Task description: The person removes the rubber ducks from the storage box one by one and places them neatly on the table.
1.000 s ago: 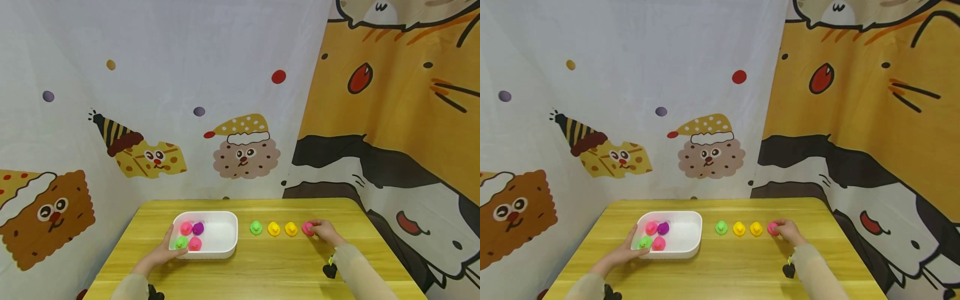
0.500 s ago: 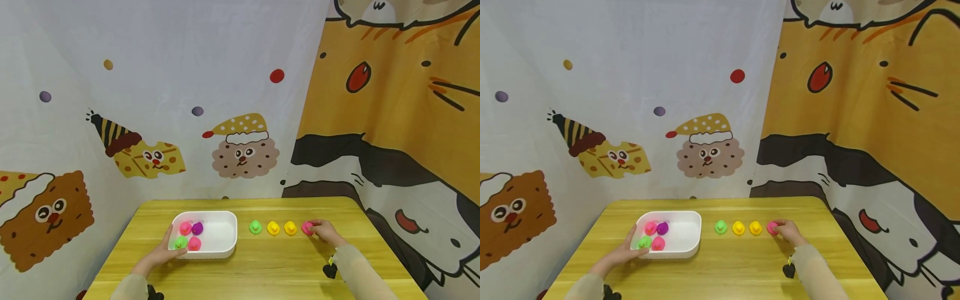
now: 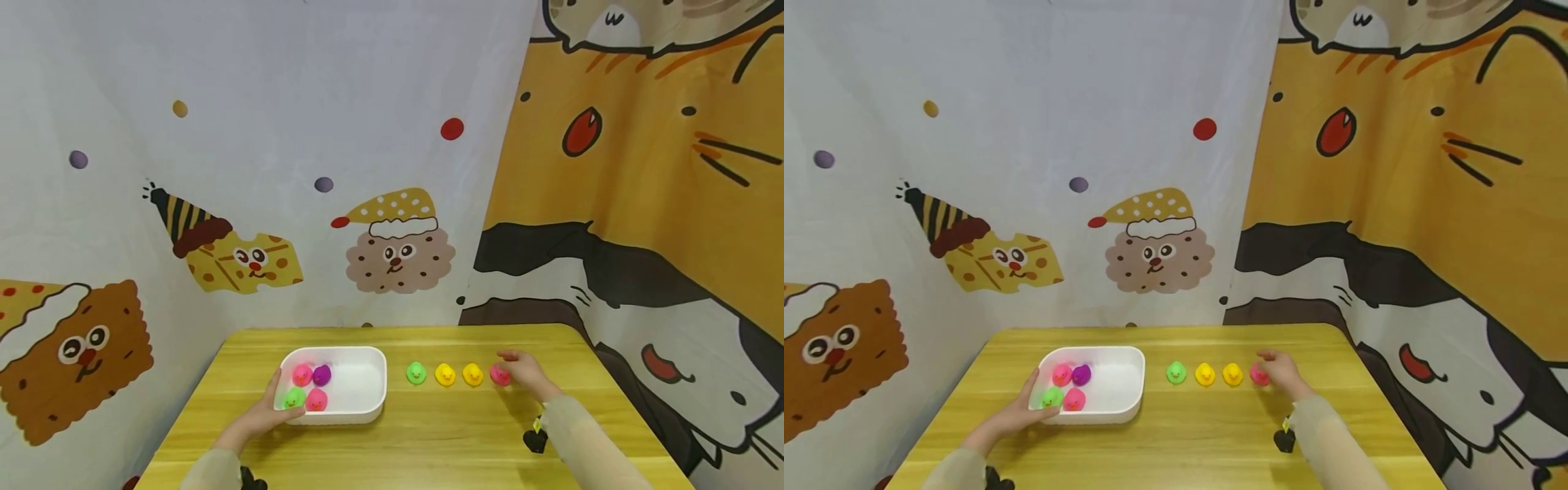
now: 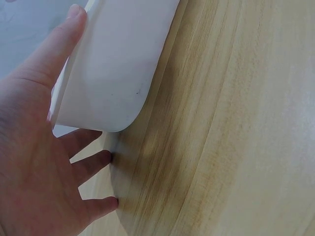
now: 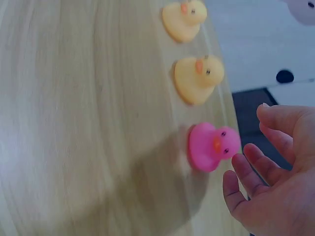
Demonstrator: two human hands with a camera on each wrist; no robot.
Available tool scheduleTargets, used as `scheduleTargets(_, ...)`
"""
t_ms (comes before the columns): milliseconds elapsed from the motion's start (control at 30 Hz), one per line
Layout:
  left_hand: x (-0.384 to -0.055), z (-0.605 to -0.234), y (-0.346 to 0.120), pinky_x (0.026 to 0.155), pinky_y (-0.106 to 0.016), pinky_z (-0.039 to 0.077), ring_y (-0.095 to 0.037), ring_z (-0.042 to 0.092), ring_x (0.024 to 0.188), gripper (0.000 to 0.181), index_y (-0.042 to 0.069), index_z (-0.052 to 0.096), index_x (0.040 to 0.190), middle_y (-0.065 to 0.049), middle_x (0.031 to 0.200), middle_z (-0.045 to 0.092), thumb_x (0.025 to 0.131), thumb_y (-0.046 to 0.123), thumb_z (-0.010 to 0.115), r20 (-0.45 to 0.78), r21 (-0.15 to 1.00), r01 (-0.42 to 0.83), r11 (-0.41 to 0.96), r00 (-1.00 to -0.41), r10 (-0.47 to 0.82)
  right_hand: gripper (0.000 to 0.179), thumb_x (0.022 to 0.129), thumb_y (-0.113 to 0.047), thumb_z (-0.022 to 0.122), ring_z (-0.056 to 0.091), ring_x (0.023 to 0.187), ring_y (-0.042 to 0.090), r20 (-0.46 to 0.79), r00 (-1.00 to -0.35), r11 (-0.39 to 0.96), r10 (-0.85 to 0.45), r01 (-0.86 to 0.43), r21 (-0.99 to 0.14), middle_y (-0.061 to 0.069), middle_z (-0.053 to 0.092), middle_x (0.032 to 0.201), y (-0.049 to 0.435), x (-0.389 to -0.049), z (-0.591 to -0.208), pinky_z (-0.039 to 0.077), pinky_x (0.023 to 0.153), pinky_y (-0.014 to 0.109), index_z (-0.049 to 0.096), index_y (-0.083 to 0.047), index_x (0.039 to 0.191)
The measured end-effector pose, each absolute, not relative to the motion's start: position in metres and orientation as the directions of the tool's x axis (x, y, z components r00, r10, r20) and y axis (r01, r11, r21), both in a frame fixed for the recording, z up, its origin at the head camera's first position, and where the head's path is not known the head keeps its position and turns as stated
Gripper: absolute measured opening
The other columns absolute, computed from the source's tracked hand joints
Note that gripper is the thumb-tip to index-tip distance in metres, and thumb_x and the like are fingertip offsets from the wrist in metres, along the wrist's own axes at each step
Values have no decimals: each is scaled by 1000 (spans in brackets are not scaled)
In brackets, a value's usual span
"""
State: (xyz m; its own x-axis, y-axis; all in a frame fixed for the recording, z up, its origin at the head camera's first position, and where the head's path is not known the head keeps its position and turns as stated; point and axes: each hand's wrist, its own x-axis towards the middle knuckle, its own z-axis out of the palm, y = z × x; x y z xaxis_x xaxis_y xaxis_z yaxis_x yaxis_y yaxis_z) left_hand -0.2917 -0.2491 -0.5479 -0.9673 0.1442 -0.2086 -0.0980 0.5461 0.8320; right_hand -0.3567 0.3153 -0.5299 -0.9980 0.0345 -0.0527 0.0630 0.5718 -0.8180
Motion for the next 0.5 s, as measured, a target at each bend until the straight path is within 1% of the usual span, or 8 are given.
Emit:
scheduleTargets(67, -290, -547, -249, 106, -70, 17, -59, 14, 135, 118, 5, -15, 152, -38, 152, 0, 84, 36, 76, -210, 832, -100, 545, -967, 142, 44, 93, -11, 60, 53, 114, 40, -46, -999, 575, 25, 52, -816, 32, 51, 131, 309, -357, -527, 48, 89, 42, 53, 10, 131)
scheduleTargets(167, -289, -545, -248, 105, -71, 17, -59, 14, 135, 117, 6, -14, 152, -37, 153, 0, 84, 36, 75, -218, 834, -113, 541, -967, 134, 42, 93, -11, 59, 56, 111, 38, -33, -999, 569, 12, 34, -822, 31, 52, 132, 301, -359, -523, 50, 84, 39, 54, 8, 131)
scheduleTargets(233, -289, -544, -247, 105, -71, 16, -58, 12, 136, 117, 7, -14, 153, -37, 153, 0, 84, 36, 75, -221, 838, -119, 532, -967, 131, 41, 94, -10, 58, 57, 110, 37, -29, -1000, 562, 2, 26, -827, 30, 52, 132, 296, -360, -521, 51, 85, 39, 55, 8, 131)
scheduleTargets(333, -289, -544, -247, 105, -71, 15, -58, 11, 136, 117, 7, -14, 153, -37, 153, -1, 84, 35, 75, -222, 842, -120, 526, -966, 133, 40, 95, -10, 57, 57, 111, 39, -24, -1000, 566, -1, 19, -824, 29, 52, 133, 290, -361, -517, 50, 88, 45, 56, 6, 131)
scheduleTargets(500, -291, -548, -249, 106, -70, 15, -58, 12, 136, 117, 6, -15, 152, -37, 153, -1, 84, 34, 76, -216, 842, -114, 527, -967, 136, 38, 95, -12, 58, 53, 117, 42, -15, -1000, 577, -14, 4, -817, 27, 53, 133, 279, -363, -508, 44, 96, 54, 58, 5, 129)
